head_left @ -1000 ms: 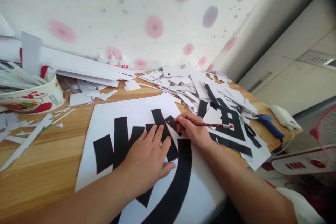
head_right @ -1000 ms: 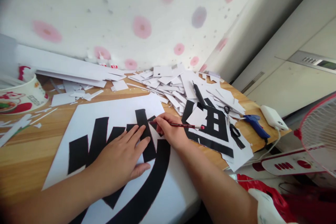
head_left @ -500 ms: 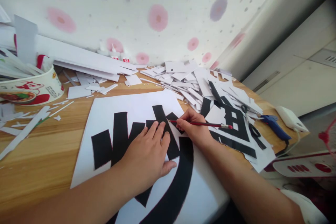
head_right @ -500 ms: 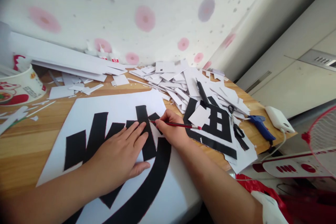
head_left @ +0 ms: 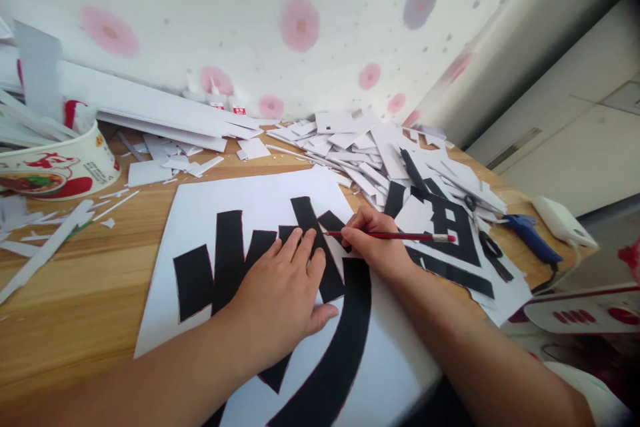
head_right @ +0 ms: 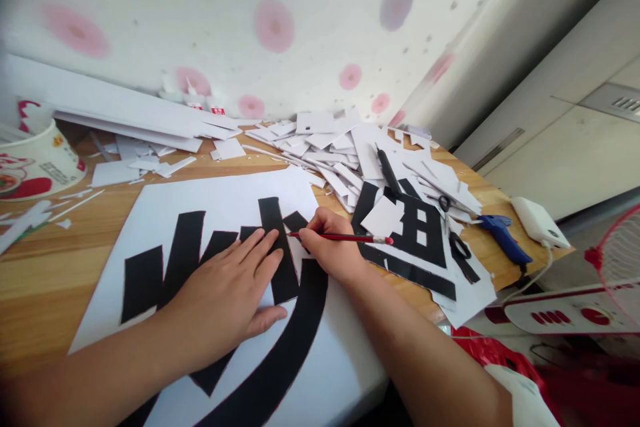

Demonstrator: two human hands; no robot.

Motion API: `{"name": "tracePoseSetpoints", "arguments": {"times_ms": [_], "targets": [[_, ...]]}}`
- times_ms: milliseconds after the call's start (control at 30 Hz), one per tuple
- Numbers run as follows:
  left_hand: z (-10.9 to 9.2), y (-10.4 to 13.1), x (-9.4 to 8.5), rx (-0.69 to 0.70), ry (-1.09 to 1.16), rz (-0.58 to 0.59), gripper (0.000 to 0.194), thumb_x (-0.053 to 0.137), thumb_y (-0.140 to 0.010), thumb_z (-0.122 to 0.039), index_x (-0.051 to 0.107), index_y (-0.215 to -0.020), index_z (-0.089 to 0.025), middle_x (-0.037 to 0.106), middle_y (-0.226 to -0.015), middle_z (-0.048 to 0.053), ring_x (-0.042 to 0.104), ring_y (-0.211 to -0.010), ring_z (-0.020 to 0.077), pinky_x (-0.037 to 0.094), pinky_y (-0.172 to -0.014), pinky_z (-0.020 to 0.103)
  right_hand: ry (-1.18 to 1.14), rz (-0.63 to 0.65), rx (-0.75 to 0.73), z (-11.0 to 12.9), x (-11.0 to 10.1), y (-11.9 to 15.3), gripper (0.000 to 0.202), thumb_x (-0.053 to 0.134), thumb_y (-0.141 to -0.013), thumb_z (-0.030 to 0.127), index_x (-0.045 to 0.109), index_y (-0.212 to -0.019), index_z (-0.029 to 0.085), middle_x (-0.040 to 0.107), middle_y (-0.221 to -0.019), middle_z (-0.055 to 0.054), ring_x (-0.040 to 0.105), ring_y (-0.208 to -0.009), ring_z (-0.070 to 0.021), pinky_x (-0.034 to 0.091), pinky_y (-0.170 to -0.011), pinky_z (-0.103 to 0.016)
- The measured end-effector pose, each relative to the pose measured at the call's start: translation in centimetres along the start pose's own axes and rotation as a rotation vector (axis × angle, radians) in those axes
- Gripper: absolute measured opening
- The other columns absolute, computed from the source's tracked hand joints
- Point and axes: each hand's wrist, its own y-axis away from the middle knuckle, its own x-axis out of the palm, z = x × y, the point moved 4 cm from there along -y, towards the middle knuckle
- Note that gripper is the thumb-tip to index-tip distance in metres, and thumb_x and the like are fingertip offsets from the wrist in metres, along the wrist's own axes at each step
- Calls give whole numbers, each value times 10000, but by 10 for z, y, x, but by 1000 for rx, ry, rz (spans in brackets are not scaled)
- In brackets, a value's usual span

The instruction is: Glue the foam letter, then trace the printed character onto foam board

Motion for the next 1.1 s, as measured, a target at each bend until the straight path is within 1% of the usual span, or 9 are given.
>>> {"name": "tracePoseSetpoints", "arguments": {"times_ms": [233, 333, 433, 633, 700, 800, 867, 1000, 1100], "targets": [[-1, 0, -1, -13, 15, 18, 706, 500, -843, -572, 473, -1353, -83, 334, -1470, 215, 303, -1360, 384, 348, -1064, 543, -54, 24, -25, 4, -1, 5, 178, 591, -666, 236, 458, -550, 216, 570, -548, 2, 526, -536, -152, 380, -503, -281], [0, 0, -1, -14, 23, -8, 712, 517, -835, -575, 468, -1361, -98, 340, -1470, 209, 309, -1357, 386, 352, -1060, 546, -51, 41, -45, 4, -2, 6, 195, 594, -673, 247, 449, -546, 217, 563, -547, 3, 516, -531, -146, 374, -500, -278], [0, 0, -1, -11, 22, -30, 716, 535, -826, -574, 470, -1362, -104, 345, -1468, 211, 325, -1351, 386, 355, -1058, 544, 12, 50, -53, 4, -4, 8, 177, 590, -686, 245, 471, -561, 209, 554, -549, 10, 501, -536, -135, 369, -506, -267], [0, 0, -1, -12, 15, -16, 716, 538, -828, -562, 463, -1368, -98, 345, -1467, 213, 321, -1354, 382, 348, -1064, 542, 193, 74, -49, 12, -4, 22, 154, 574, -718, 260, 500, -597, 199, 560, -586, 6, 481, -539, -120, 354, -496, -249], [0, 0, -1, -15, 11, -10, 706, 539, -832, -549, 463, -1367, -95, 341, -1469, 212, 317, -1356, 380, 338, -1071, 541, 213, 78, -39, 13, -5, 29, 159, 568, -730, 266, 504, -601, 199, 579, -608, -4, 486, -540, -121, 357, -495, -251], [0, 1, -1, -14, 9, -10, 695, 544, -832, -537, 469, -1364, -96, 344, -1470, 213, 316, -1356, 383, 336, -1074, 538, 185, 72, -25, 9, -6, 40, 167, 565, -747, 262, 505, -605, 200, 612, -648, -17, 520, -563, -130, 377, -508, -253], [0, 1, -2, -14, 10, -18, 692, 549, -829, -537, 465, -1370, -112, 351, -1468, 213, 321, -1353, 386, 341, -1069, 536, 176, 64, -28, 7, -7, 45, 166, 564, -757, 252, 511, -609, 200, 627, -672, -22, 551, -598, -140, 395, -531, -255], [0, 2, -3, -4, 12, -53, 668, 558, -828, -530, 444, -1390, -188, 363, -1469, 208, 348, -1340, 386, 361, -1048, 530, 181, 60, -79, 6, -8, 51, 157, 566, -768, 212, 518, -618, 201, 636, -684, -16, 587, -655, -150, 416, -572, -256], [0, 2, -3, 1, 12, -60, 651, 553, -827, -541, 461, -1378, -205, 374, -1463, 210, 362, -1332, 389, 366, -1041, 523, 155, 63, -124, 7, -8, 55, 174, 567, -780, 196, 508, -616, 201, 622, -668, -4, 589, -656, -144, 423, -582, -252]]}}
